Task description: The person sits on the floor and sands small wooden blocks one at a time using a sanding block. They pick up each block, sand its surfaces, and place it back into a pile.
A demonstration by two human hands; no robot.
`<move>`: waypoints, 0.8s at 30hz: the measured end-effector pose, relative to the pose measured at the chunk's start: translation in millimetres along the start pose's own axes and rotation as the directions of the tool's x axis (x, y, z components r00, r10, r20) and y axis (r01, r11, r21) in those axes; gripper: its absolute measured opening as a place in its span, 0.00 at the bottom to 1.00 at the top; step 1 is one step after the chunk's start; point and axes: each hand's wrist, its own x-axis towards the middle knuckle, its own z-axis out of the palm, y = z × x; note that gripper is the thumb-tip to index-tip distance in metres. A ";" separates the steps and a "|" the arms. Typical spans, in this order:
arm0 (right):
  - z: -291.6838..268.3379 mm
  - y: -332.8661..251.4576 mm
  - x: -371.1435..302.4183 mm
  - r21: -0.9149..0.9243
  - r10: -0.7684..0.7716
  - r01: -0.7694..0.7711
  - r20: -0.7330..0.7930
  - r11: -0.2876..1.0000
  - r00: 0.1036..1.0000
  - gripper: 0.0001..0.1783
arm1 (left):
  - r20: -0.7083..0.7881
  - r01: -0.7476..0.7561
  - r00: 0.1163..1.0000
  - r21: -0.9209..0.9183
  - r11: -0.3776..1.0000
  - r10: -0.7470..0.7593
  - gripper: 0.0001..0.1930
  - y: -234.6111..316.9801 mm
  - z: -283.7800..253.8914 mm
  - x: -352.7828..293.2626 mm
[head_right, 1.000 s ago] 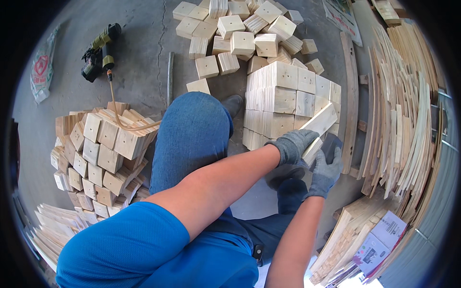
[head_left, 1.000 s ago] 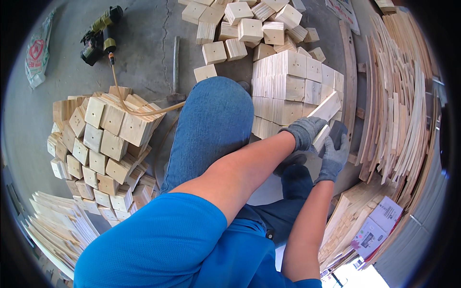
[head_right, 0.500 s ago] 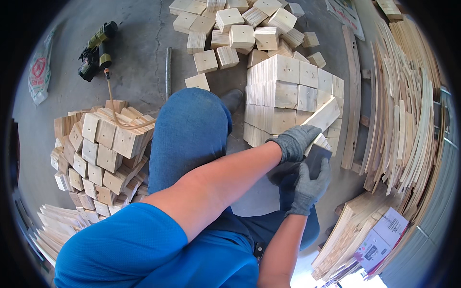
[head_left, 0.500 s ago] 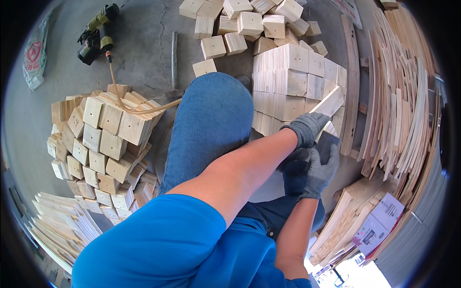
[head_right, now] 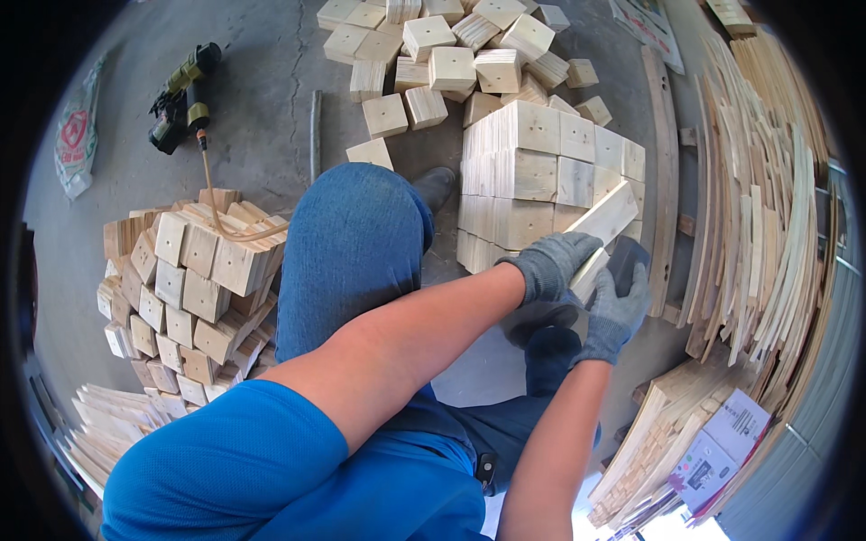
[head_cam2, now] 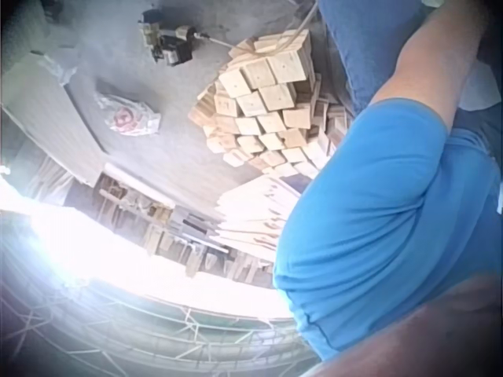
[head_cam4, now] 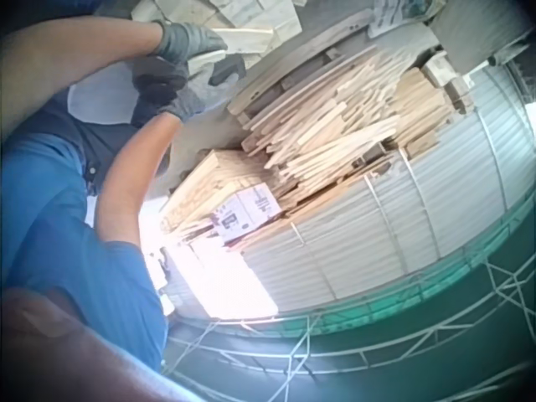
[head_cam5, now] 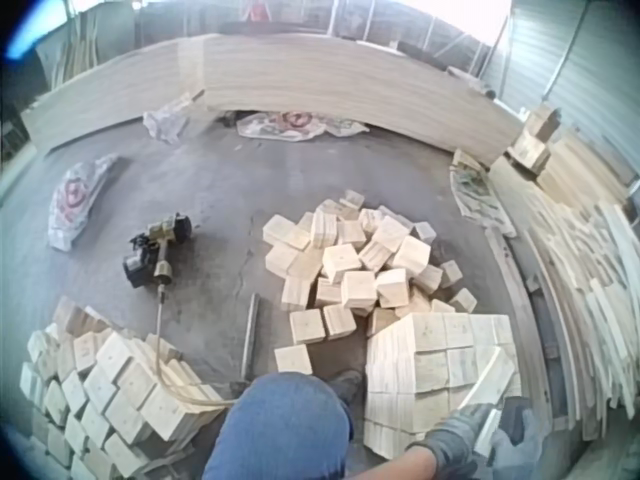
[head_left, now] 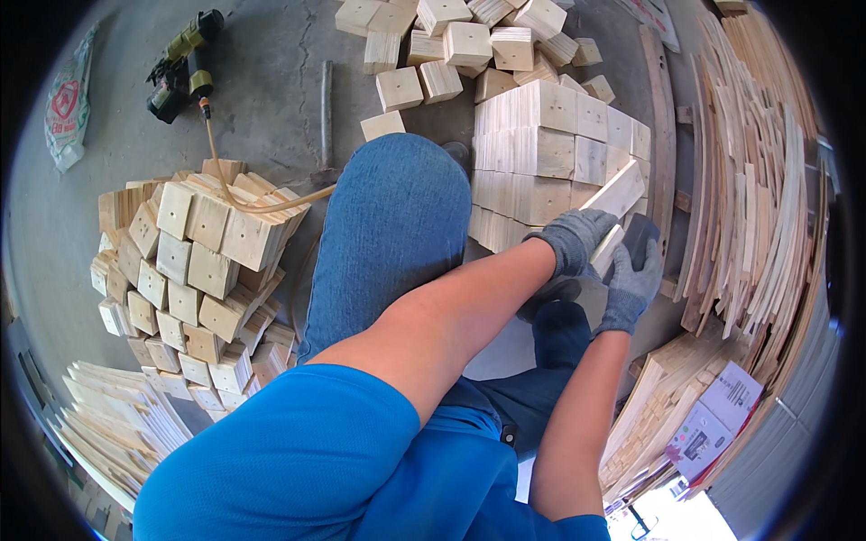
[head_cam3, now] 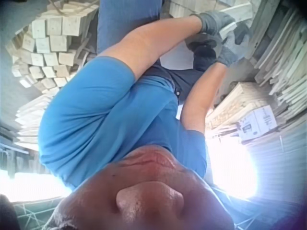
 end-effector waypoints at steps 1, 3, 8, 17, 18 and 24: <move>-1.0 -1.4 -10.3 -0.001 -0.009 0.009 0.002 1.000 1.000 0.41 | 0.005 -0.005 1.000 -0.002 1.000 0.005 0.47 3.3 -3.7 -2.3; -2.3 -0.3 -31.7 -0.004 -0.029 0.029 0.006 1.000 1.000 0.42 | 0.012 -0.006 1.000 -0.005 1.000 0.006 0.46 3.9 -4.6 -2.8; -7.1 -3.7 -84.2 -0.066 -0.107 0.105 -0.025 0.992 0.994 0.41 | 0.027 0.016 0.999 0.021 1.000 -0.016 0.47 -0.4 1.1 0.9; -7.4 4.8 -37.6 0.035 -0.095 0.095 -0.009 0.995 0.995 0.39 | 0.015 0.013 1.000 0.010 1.000 -0.013 0.49 2.3 -1.2 -0.1; -5.7 11.4 -20.0 0.048 -0.084 0.084 0.006 0.995 0.996 0.40 | 0.003 0.007 1.000 0.005 1.000 -0.007 0.49 2.5 -0.6 0.4; -5.2 21.2 32.5 0.074 0.059 -0.062 0.046 0.995 0.997 0.41 | 0.001 0.016 1.000 0.009 1.000 -0.016 0.50 2.5 6.0 6.5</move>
